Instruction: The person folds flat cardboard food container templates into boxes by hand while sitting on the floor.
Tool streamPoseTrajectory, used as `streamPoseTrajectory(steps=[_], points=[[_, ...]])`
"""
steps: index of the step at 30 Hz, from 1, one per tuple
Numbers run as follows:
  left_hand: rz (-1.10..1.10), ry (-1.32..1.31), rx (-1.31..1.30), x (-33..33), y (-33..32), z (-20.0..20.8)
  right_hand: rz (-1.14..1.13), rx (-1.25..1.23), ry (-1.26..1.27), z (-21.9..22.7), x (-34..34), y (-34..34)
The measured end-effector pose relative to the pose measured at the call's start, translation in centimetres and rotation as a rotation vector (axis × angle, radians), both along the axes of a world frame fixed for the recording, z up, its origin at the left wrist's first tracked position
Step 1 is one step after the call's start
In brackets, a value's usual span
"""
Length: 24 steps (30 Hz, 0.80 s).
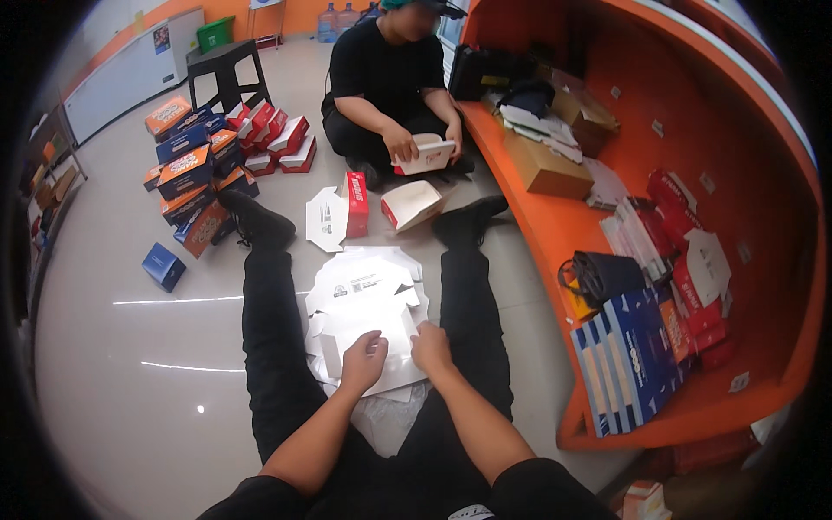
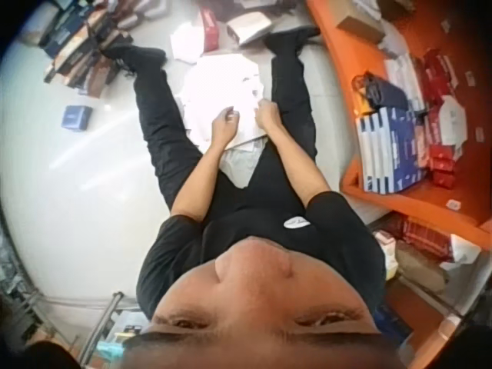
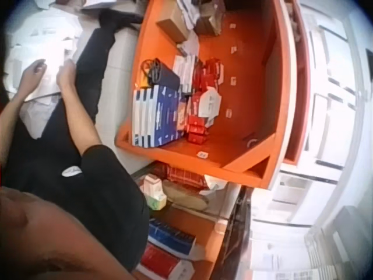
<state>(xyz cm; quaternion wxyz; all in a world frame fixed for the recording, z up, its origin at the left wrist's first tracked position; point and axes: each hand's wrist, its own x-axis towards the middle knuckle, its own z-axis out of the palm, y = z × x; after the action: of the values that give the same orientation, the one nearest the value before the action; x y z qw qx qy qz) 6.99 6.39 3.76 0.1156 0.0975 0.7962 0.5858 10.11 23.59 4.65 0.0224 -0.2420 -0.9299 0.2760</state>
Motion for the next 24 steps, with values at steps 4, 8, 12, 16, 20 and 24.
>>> streamPoseTrajectory(steps=[4,8,12,16,20,24], points=[[-0.030,-0.143,0.129,-1.2,-0.3,-1.7,0.085,0.119,0.071,2.9,0.2,-3.0],[-0.062,-0.452,0.506,-1.4,-0.6,0.3,0.311,0.387,0.397,3.3,1.7,-5.6],[-0.034,-0.373,0.471,-2.3,-2.7,0.8,0.514,0.145,0.109,7.5,2.7,-6.4],[0.063,-0.335,0.537,-2.2,-4.4,0.4,0.586,-0.015,0.044,8.7,2.7,-4.9],[0.049,-0.312,0.747,-1.4,-5.2,3.5,0.470,-0.086,0.135,9.6,3.1,-3.6],[-0.022,-0.251,0.954,-0.8,-6.3,6.8,0.240,-0.459,0.572,9.7,5.8,-4.6]])
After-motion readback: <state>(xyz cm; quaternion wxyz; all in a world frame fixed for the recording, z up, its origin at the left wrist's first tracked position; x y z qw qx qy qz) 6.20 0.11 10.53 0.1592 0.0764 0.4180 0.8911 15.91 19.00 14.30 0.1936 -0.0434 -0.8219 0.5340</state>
